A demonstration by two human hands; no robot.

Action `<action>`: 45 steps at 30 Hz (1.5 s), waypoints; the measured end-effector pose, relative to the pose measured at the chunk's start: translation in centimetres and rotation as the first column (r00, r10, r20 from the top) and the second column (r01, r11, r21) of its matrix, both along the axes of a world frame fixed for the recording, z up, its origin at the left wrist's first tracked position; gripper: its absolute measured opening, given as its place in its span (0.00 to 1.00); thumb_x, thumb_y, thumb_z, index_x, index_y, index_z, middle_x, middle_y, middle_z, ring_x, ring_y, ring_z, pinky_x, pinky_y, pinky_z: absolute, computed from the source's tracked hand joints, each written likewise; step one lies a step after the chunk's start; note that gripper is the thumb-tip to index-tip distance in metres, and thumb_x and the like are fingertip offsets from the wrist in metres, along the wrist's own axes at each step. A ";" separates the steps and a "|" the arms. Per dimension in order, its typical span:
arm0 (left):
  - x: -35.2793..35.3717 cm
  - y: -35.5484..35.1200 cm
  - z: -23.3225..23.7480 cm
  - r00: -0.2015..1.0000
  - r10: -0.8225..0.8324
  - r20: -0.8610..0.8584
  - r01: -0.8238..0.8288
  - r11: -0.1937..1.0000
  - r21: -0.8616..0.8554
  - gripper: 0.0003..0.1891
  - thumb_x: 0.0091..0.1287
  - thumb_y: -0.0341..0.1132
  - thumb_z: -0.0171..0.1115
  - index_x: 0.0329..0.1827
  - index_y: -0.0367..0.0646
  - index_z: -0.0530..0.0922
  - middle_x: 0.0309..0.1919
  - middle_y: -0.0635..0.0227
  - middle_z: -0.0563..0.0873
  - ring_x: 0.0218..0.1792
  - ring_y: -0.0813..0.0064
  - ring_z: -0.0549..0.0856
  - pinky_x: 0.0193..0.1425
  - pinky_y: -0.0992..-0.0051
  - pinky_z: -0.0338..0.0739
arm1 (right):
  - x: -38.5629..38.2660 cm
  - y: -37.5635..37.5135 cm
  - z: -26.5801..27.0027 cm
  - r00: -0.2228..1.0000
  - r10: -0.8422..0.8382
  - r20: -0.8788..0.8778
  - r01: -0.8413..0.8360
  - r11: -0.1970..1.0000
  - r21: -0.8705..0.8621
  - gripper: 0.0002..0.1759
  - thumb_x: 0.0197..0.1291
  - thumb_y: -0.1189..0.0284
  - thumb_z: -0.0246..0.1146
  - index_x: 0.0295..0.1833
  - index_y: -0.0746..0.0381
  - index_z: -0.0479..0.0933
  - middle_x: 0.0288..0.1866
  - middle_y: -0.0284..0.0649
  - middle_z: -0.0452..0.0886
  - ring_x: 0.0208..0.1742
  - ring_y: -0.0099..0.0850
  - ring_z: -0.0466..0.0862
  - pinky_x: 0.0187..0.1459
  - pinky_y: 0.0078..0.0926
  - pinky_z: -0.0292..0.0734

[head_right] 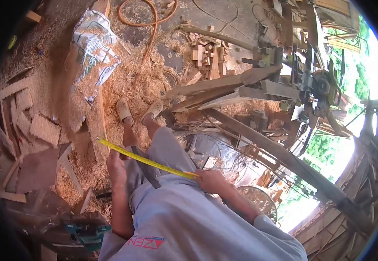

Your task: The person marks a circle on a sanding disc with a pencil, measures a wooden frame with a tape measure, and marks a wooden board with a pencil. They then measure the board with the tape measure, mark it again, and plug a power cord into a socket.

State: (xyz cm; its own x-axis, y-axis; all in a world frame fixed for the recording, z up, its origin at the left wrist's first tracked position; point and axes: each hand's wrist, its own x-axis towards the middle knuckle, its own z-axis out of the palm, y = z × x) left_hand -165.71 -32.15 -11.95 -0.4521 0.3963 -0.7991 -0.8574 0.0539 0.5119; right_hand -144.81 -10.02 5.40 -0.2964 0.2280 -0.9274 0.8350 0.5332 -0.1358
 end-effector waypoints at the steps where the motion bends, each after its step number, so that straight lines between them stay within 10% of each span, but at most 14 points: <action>1: -0.4 -0.2 0.4 0.998 -0.021 -0.060 0.019 0.999 -0.028 0.18 0.77 0.44 0.51 0.47 0.36 0.79 0.31 0.67 0.81 0.32 0.80 0.80 0.39 0.79 0.74 | 0.3 0.4 0.2 1.000 -0.001 -0.004 0.001 1.000 0.001 0.12 0.66 0.62 0.56 0.45 0.57 0.79 0.30 0.52 0.83 0.36 0.55 0.83 0.41 0.52 0.77; 11: -2.7 5.4 3.7 0.968 -0.203 -0.149 0.171 0.965 -0.200 0.13 0.76 0.39 0.54 0.45 0.38 0.81 0.35 0.72 0.83 0.32 0.84 0.79 0.37 0.82 0.72 | 6.5 2.2 -1.8 0.947 -0.286 -0.149 0.289 0.957 -0.001 0.16 0.65 0.58 0.59 0.46 0.60 0.79 0.32 0.53 0.83 0.36 0.52 0.84 0.39 0.46 0.77; 15: -4.6 13.0 5.4 0.893 -0.356 -0.274 0.367 0.930 -0.014 0.14 0.75 0.38 0.56 0.51 0.36 0.80 0.37 0.69 0.83 0.34 0.83 0.79 0.39 0.81 0.74 | 12.7 0.5 -3.0 0.704 -0.681 -0.201 0.689 0.724 -0.041 0.17 0.69 0.60 0.58 0.47 0.64 0.79 0.36 0.41 0.83 0.37 0.32 0.82 0.40 0.30 0.75; 17: -5.6 18.3 7.4 0.815 -0.433 -0.386 0.481 0.876 0.035 0.14 0.75 0.38 0.56 0.52 0.35 0.79 0.38 0.68 0.83 0.35 0.83 0.79 0.39 0.80 0.74 | 15.0 -0.9 -3.8 0.100 -0.961 -0.259 0.929 0.183 -0.322 0.14 0.72 0.65 0.55 0.44 0.64 0.79 0.36 0.35 0.83 0.36 0.24 0.81 0.41 0.24 0.75; 26: -1.1 45.7 16.8 0.279 -0.545 -0.791 0.923 0.379 0.064 0.16 0.74 0.43 0.58 0.56 0.41 0.78 0.42 0.71 0.83 0.40 0.82 0.79 0.47 0.78 0.73 | 17.2 -6.1 -6.1 -0.696 -0.572 -0.434 0.708 -0.448 -0.545 0.11 0.72 0.67 0.55 0.41 0.64 0.77 0.34 0.37 0.82 0.33 0.24 0.81 0.37 0.21 0.76; 39: 7.3 65.4 8.5 -0.078 -0.772 -0.630 0.957 0.119 -0.265 0.25 0.61 0.42 0.72 0.57 0.39 0.77 0.50 0.68 0.84 0.50 0.75 0.79 0.52 0.71 0.72 | 11.7 -14.5 -6.6 -0.808 -0.218 -0.547 0.470 -0.798 -0.378 0.11 0.71 0.69 0.56 0.40 0.64 0.79 0.31 0.33 0.82 0.28 0.19 0.77 0.32 0.19 0.72; 45: 8.0 66.9 2.2 -0.112 -0.455 -0.883 0.970 0.143 -0.196 0.22 0.59 0.46 0.76 0.47 0.38 0.82 0.38 0.71 0.86 0.38 0.76 0.81 0.46 0.74 0.73 | 4.3 -16.4 -4.5 -0.871 -0.159 -0.466 0.313 -0.908 -0.277 0.13 0.72 0.67 0.57 0.39 0.64 0.80 0.30 0.33 0.82 0.29 0.18 0.77 0.32 0.19 0.71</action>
State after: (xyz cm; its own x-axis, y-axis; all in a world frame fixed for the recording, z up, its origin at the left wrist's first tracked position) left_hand -157.74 34.70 -9.76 0.2625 0.9647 -0.0184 0.2585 -0.0519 0.9646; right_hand -140.48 -26.37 0.92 0.6811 0.1985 -0.7048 -0.5085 -0.5643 -0.6503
